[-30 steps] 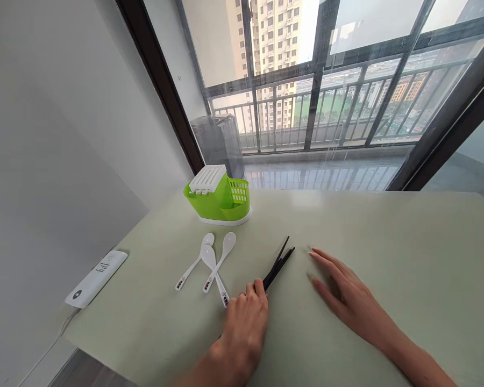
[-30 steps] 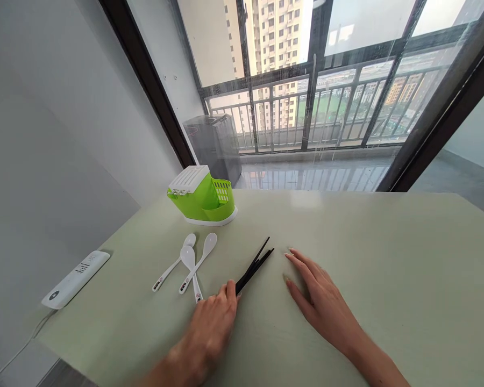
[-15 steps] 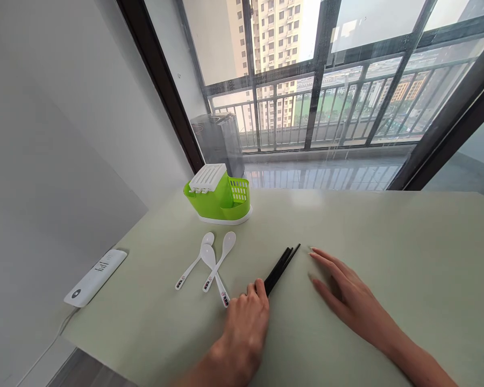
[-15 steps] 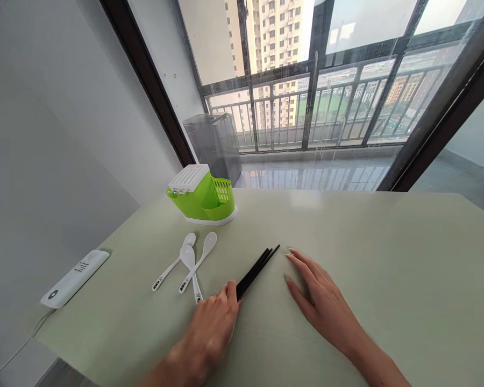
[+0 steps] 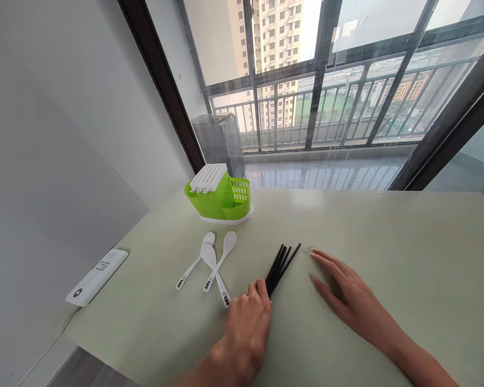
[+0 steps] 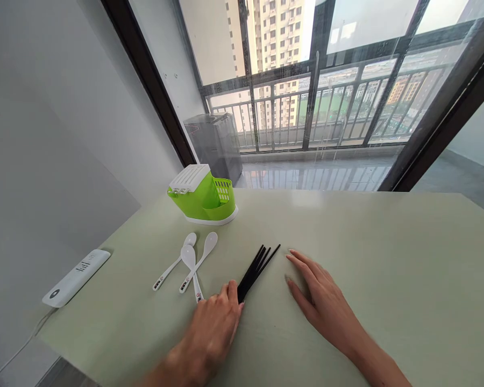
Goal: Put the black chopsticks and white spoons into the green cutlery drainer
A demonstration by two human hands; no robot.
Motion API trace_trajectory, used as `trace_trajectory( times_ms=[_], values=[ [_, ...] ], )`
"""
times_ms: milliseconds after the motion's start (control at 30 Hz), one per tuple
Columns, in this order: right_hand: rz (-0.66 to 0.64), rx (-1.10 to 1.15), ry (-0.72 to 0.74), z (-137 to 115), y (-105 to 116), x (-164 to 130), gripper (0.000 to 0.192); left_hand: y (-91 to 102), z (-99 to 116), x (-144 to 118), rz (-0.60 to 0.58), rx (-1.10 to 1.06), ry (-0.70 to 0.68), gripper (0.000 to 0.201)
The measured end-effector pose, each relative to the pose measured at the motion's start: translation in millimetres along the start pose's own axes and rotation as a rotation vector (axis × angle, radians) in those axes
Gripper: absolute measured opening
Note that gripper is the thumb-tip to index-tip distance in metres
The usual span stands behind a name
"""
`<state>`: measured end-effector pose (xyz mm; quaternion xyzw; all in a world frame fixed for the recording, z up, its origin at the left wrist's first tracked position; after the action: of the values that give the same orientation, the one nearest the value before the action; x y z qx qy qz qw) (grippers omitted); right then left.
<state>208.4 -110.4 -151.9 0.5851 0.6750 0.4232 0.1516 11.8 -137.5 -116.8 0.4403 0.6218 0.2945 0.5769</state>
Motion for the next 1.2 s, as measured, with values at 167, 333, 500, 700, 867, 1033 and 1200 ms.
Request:
trace_trajectory(
  times_ms=[167, 333, 500, 700, 867, 1033, 1200],
  values=[
    [0.000, 0.009, 0.003, 0, 0, 0, 0.048, 5.2, -3, -3, 0.048, -0.021, 0.020, 0.024],
    [0.008, 0.001, 0.004, -1, 1, 0, 0.047, 15.2, -17, -6, 0.121, -0.083, -0.025, 0.032],
    [0.010, -0.004, 0.007, -2, 3, 0, 0.047, 33.3, -74, 1, 0.274, -0.112, 0.102, 0.029],
    [0.030, -0.010, 0.009, -3, 4, 1, 0.046, 25.5, -138, 10, 0.198, -0.060, 0.309, 0.036],
    [0.024, -0.014, 0.005, 0, 3, 0, 0.047, 15.6, -142, 10, 0.174, -0.108, 0.326, 0.054],
    [0.021, -0.020, 0.012, 2, 2, 0, 0.047, 13.2, -127, 9, 0.174, -0.078, 0.282, 0.058],
    [0.020, -0.016, 0.024, 1, 2, 0, 0.047, 10.4, -129, 9, 0.151, -0.046, 0.271, 0.045]
  ],
)
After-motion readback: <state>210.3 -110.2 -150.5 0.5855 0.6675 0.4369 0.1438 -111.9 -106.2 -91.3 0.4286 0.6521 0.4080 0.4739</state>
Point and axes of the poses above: each hand's wrist, its own x-axis towards the middle knuckle, its own y-axis out of the back of the hand, z = x × y, the point moved 9 cm from there along x, towards the middle knuckle, and after that the axes turned 2 degrees about -z, right-handed, at the moved point
